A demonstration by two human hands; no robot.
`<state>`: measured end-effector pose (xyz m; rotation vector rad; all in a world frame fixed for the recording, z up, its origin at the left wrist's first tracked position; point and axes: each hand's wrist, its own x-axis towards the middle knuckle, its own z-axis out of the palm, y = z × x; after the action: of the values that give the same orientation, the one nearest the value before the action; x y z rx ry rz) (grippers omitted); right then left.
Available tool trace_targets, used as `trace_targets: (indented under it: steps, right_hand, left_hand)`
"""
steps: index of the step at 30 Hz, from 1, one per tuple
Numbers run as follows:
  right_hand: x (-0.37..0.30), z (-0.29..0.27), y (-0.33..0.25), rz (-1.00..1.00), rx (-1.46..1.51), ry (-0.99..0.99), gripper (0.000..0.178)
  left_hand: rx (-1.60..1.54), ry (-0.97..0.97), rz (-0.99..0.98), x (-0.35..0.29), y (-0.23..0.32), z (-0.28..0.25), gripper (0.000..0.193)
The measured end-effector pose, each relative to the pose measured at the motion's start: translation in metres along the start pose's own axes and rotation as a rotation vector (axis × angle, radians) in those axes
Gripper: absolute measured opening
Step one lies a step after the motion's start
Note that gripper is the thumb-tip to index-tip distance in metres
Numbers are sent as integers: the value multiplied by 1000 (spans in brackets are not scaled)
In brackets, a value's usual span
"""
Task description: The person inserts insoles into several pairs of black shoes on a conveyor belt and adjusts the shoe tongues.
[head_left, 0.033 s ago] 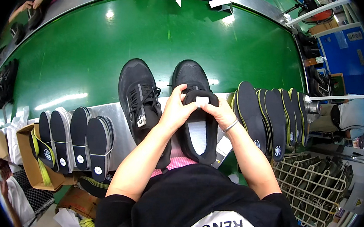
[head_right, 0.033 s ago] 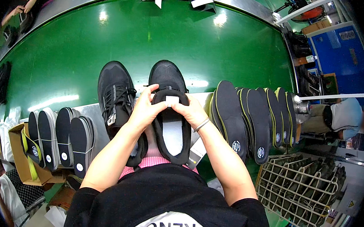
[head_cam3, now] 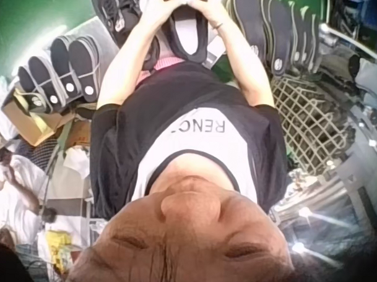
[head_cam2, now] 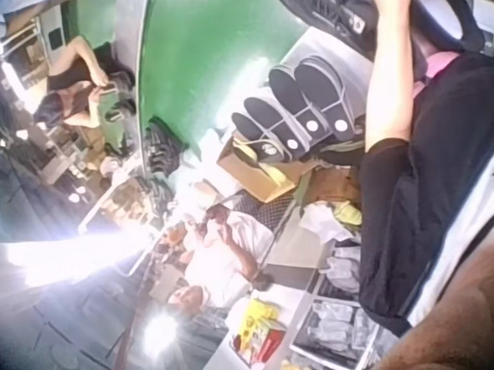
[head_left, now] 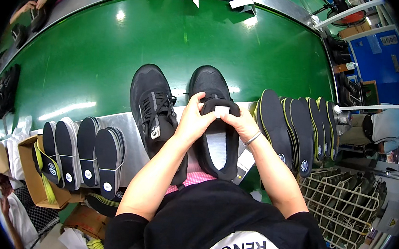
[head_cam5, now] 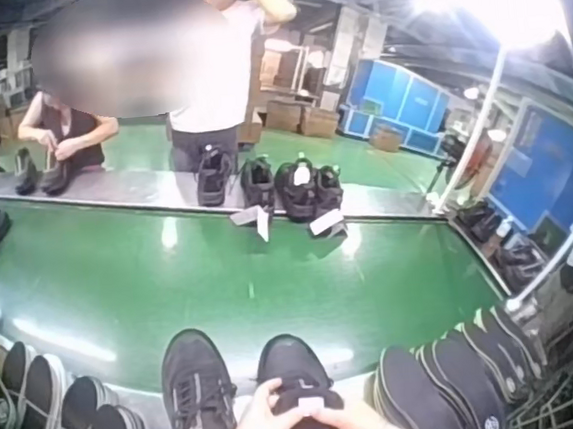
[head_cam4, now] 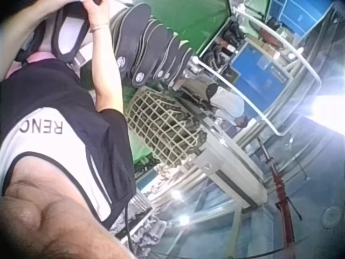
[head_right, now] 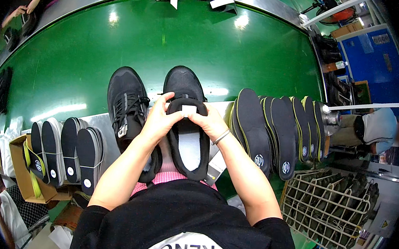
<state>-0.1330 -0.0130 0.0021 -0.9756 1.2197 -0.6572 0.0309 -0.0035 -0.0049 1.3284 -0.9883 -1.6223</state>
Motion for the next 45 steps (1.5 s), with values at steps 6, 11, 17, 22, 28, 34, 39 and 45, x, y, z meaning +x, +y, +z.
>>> trace_targets:
  steps: [6, 11, 17, 22, 28, 34, 39, 45]
  right_hand:
    - [1, 1, 3, -8, 21, -8, 40]
    - [0, 1, 2, -5, 46, -11, 40]
    - [2, -5, 5, -9, 29, 6, 41]
    - [1, -5, 2, 3, 23, 6, 42]
    - [-6, 9, 2, -48, 5, -29, 38]
    - [-36, -12, 12, -249, -200, 61, 56]
    - [-60, -4, 10, -332, -495, 193, 59]
    - [-118, -43, 24, -422, -719, 284, 43]
  left_hand:
    - [-54, 7, 12, 2, -6, -1, 69]
    - [-68, 1, 2, 2, -5, 0, 69]
    - [-71, -7, -8, 4, -4, 3, 69]
    - [-50, -5, 10, 6, -11, 3, 67]
    - [408, 63, 320, -18, -11, -5, 62]
    - [749, 92, 854, -88, 18, -14, 50]
    - [750, 607, 670, -119, -26, -62, 66]
    - [38, 281, 200, -104, -85, -77, 77]
